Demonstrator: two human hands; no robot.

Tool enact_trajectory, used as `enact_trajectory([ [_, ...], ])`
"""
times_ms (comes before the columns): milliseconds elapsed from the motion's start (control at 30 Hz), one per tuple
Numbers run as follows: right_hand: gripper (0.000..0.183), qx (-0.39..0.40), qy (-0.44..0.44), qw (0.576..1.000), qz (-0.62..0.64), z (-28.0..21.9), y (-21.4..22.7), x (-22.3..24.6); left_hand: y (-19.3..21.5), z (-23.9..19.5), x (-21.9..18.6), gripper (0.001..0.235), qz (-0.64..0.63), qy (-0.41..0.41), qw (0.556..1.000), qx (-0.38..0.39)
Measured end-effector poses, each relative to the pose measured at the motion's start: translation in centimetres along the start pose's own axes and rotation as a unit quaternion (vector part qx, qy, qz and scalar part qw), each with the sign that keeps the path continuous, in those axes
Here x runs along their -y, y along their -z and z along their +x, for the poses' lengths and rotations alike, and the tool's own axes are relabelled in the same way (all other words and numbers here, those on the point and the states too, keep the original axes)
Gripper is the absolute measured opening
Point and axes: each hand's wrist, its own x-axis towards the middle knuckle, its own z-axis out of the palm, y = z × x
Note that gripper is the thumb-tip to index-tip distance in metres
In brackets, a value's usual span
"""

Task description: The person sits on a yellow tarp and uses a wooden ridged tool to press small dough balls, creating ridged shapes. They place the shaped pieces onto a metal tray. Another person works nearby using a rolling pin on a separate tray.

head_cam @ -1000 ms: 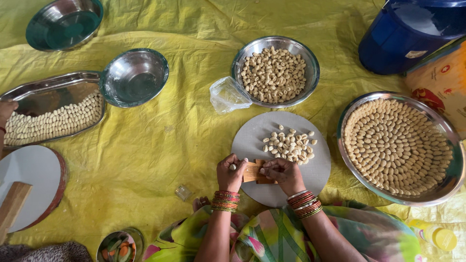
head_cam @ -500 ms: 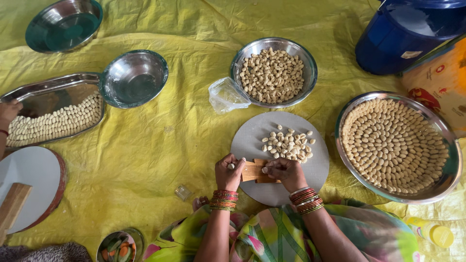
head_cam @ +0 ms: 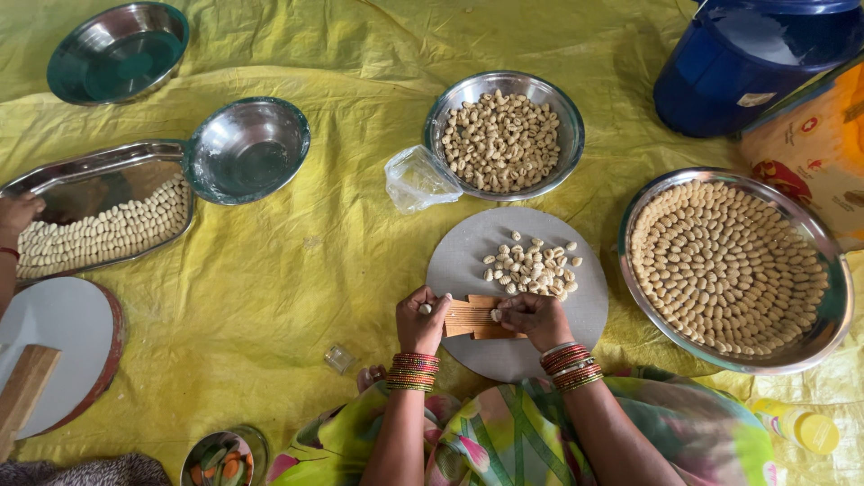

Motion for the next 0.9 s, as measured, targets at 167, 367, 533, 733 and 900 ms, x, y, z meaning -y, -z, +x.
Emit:
enact_trajectory([
  [167,0.008,0.000,-0.014,0.999,0.036,0.4,0.6,-0.6,0.1,0.1,0.3,0.039,0.040,-0.052,0.998,-0.008],
  [367,0.008,-0.014,-0.042,0.998,0.039,1.0,1.5,-1.2,0.2,0.0,0.4,0.037,-0.003,0.008,1.000,-0.001],
  [533,0.006,-0.021,-0.048,0.998,0.043,1.4,1.9,-1.7,0.3,0.2,0.8,0.038,0.043,-0.046,0.998,-0.013],
  [733,0.009,-0.043,-0.065,0.997,-0.006,1.5,2.4,-2.1,0.5,0.3,1.2,0.037,0.033,-0.011,0.999,-0.007],
  [900,0.011,-0.046,-0.055,0.997,0.001,2.0,2.6,-2.8,0.9,0.5,0.9,0.036,0.103,-0.034,0.994,-0.017],
])
